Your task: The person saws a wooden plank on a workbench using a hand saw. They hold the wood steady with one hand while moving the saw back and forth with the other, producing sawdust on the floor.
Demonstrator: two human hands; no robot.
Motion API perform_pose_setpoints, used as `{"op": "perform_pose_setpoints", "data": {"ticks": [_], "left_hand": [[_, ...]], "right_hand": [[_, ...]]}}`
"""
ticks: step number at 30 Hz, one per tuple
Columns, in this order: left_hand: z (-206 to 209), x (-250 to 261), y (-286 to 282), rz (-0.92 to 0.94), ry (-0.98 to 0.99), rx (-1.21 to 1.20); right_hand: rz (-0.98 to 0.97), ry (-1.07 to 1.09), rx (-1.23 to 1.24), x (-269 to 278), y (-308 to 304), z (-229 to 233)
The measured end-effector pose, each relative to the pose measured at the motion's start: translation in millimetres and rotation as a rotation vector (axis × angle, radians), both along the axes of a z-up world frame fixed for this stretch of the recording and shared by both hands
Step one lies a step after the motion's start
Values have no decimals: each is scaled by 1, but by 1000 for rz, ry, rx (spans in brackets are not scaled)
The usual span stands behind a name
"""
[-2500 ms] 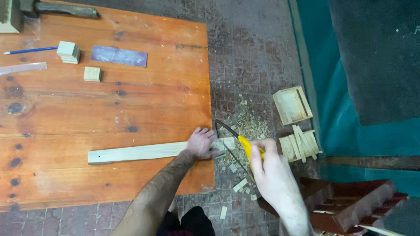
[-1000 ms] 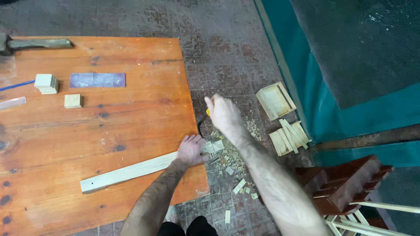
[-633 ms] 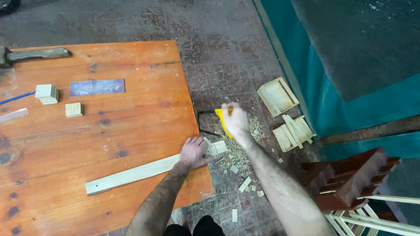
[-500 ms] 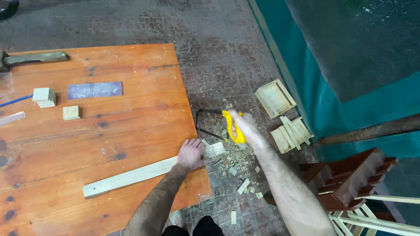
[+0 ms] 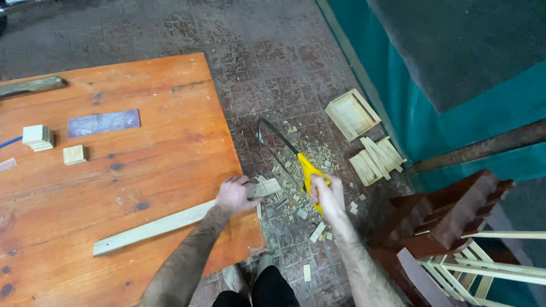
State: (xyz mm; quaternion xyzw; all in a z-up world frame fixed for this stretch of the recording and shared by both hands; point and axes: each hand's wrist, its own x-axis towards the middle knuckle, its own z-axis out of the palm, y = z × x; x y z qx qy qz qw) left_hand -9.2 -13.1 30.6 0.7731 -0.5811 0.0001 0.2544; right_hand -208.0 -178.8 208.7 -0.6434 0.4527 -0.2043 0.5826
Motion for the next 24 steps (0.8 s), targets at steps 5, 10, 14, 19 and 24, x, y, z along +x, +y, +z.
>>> {"op": "perform_pose_setpoints", "data": {"ticks": [5,10,14,19,24], "left_hand": [[3,7,-5,-9,-35,32],[-4,12,-8,-39,-67,39],[-2,12,-8,-47,-61,50],[0,10,-8,-52,-71,48],[-8,13,-7,-48,-164,61]], "right_hand": [[-18,-67,6,-10,1,-15],[-2,-65,9,-12,-4,-21],[-1,-69,15,-15,-9,-30],[1,-131,54,-24,-16,-40],[18,-170,85,-24,-9,-31]]}}
